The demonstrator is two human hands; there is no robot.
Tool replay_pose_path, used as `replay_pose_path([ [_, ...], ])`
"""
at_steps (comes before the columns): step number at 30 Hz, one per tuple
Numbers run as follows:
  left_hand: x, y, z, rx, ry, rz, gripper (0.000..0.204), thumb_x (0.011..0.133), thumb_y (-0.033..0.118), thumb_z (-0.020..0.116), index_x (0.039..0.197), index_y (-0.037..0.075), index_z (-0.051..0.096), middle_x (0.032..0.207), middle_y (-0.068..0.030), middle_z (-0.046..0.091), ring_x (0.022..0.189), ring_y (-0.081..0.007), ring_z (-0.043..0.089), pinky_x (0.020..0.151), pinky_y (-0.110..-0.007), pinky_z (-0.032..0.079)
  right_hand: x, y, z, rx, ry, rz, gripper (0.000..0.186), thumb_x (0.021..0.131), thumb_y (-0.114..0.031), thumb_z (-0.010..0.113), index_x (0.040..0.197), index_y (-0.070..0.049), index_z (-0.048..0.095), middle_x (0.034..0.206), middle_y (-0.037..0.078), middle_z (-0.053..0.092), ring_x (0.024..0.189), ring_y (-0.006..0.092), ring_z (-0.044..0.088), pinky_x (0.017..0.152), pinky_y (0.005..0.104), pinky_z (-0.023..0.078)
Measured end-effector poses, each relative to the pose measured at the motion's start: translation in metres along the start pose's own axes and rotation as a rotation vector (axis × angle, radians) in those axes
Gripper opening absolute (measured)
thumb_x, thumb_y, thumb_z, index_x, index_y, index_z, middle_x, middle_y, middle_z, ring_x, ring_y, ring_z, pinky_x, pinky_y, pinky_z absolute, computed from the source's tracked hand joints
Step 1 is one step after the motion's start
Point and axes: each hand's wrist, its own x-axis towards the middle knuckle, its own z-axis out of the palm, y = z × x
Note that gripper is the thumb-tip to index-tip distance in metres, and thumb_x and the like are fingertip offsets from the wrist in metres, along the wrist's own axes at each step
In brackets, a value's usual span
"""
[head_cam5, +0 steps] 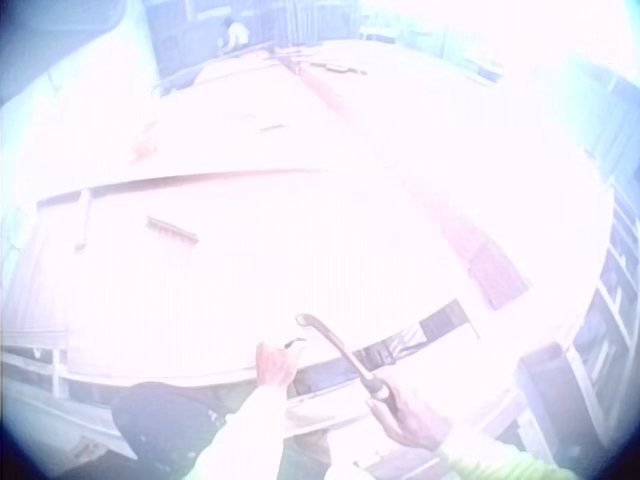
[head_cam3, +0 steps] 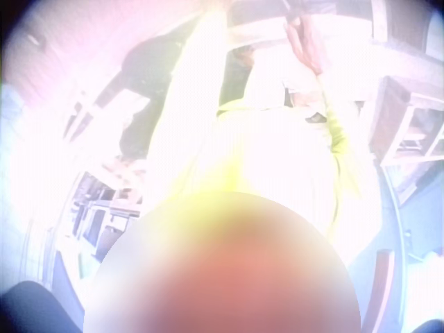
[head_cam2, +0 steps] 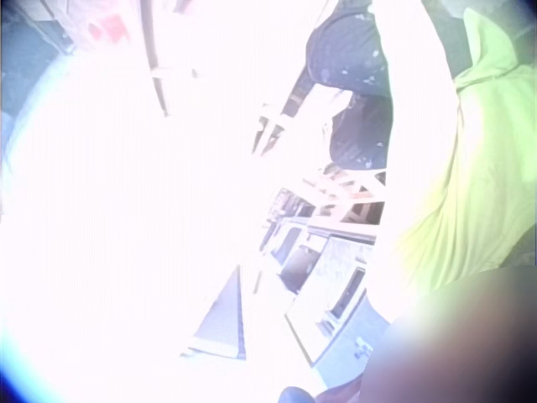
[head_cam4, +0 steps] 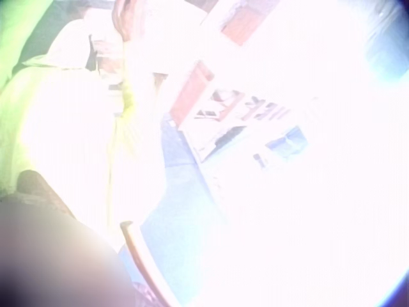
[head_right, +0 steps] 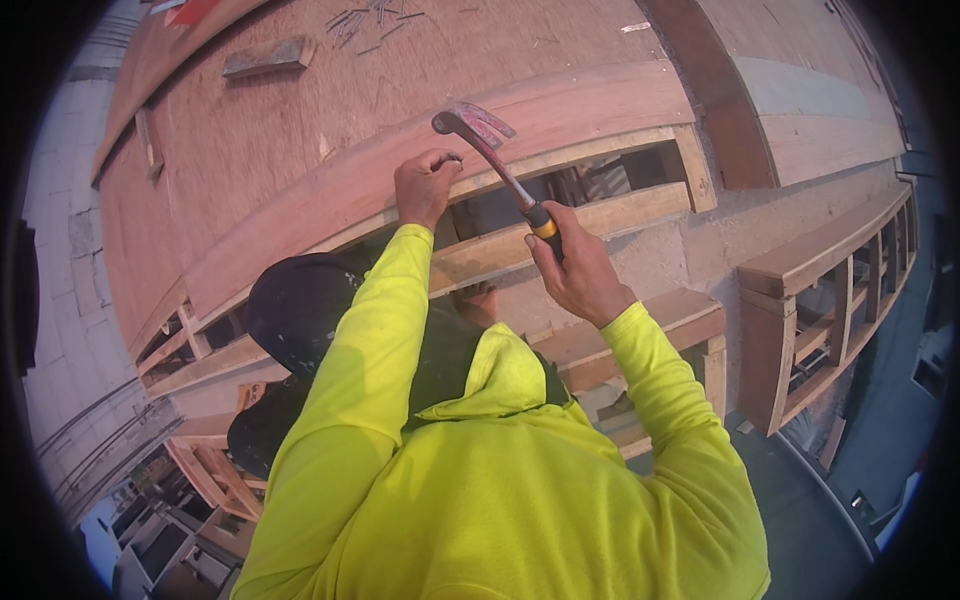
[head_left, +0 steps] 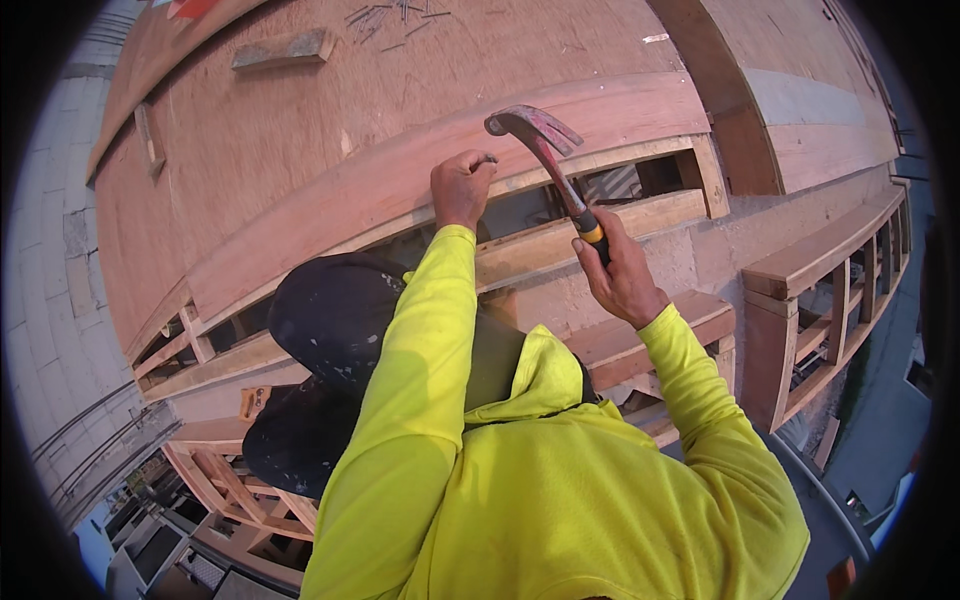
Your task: The person hammers nails into plywood sheets to secure them to wooden roof rafters. They measure gaps, position additional plywood pieces, and continue nailing to complete the sheathing.
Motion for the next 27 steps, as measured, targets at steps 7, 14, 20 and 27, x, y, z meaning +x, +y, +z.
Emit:
replay_pose_path([
  [7,-0.005,-0.006,0.004,-0.032,-0.013,-0.036,0.016,0.077,0.011,0.072,0.088,0.001,0.075,0.081,-0.0174,0.072,0.073,-0.0283,0.071,0.070,-0.034,0.053,0.013,-0.002,-0.002,-0.110,-0.089,-0.001,0.041,0.095,-0.012,0.061,0.131,-0.003,0.043,0.089,0.025,0.064,0.080,0.0474,0.062,0.067,0.0474,0.049],
  [14,-0.001,-0.004,0.003,-0.040,-0.031,0.003,0.013,0.077,0.008,0.071,0.088,0.001,0.075,0.084,-0.0183,0.072,0.079,-0.0288,0.072,0.073,-0.037,0.054,0.013,-0.006,-0.006,-0.207,-0.092,-0.046,0.042,0.095,-0.011,0.062,0.132,-0.004,0.044,0.090,0.025,0.065,0.078,0.0455,0.065,0.065,0.0462,0.051],
  [20,0.000,-0.011,-0.001,-0.024,-0.006,-0.029,0.016,0.080,0.009,0.069,0.092,0.001,0.076,0.084,-0.0130,0.074,0.081,-0.0252,0.072,0.078,-0.034,0.055,0.015,-0.033,-0.016,-0.150,-0.019,-0.069,0.043,0.095,-0.008,0.062,0.134,-0.004,0.044,0.090,0.022,0.065,0.078,0.0406,0.067,0.066,0.0404,0.052],
  [27,0.005,-0.032,-0.031,0.412,0.495,-0.265,0.027,0.080,0.007,0.062,0.103,-0.004,0.072,0.099,-0.0220,0.073,0.094,-0.0345,0.071,0.088,-0.039,0.054,0.014,0.006,-0.012,-0.246,-0.139,0.030,0.046,0.094,-0.006,0.063,0.135,-0.001,0.042,0.093,0.024,0.064,0.079,0.0471,0.063,0.068,0.0401,0.052],
])
